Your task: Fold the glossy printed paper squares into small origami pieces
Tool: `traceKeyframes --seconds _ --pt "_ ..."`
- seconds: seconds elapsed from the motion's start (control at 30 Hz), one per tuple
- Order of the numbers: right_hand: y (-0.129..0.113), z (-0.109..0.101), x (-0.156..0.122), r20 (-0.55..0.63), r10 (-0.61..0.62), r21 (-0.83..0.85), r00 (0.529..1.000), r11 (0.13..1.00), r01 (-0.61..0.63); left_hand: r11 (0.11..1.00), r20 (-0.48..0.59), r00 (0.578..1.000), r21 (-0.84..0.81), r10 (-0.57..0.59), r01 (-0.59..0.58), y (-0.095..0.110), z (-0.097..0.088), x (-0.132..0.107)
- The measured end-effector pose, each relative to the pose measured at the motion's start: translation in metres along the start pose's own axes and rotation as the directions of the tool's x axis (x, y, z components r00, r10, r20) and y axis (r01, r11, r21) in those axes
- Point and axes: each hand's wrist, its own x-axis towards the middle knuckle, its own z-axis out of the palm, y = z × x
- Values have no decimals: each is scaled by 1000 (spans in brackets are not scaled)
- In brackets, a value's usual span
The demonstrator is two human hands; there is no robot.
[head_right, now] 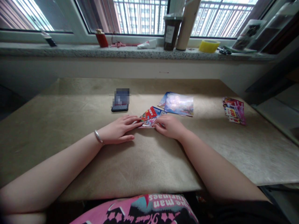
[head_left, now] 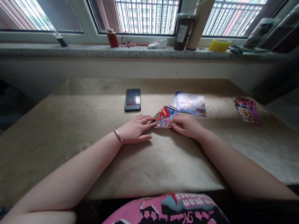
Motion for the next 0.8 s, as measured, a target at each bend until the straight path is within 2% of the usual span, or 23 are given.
traceKeyframes --seconds 0.17,0.43,0.6,0.8 --pt "6 -3 -3 9 188 73 982 979 -188 1000 16 1000 4 25 -26 5 -2 2" --pt "13 -5 -4 17 415 138 910 900 -413 996 43 995 -29 90 -89 10 -2 3" --pt "21 -4 -3 41 485 109 874 867 -486 996 76 994 -55 76 -72 14 1 3" --pt "23 -3 -3 9 514 14 857 857 -514 996 76 994 -45 77 -73 17 4 3"
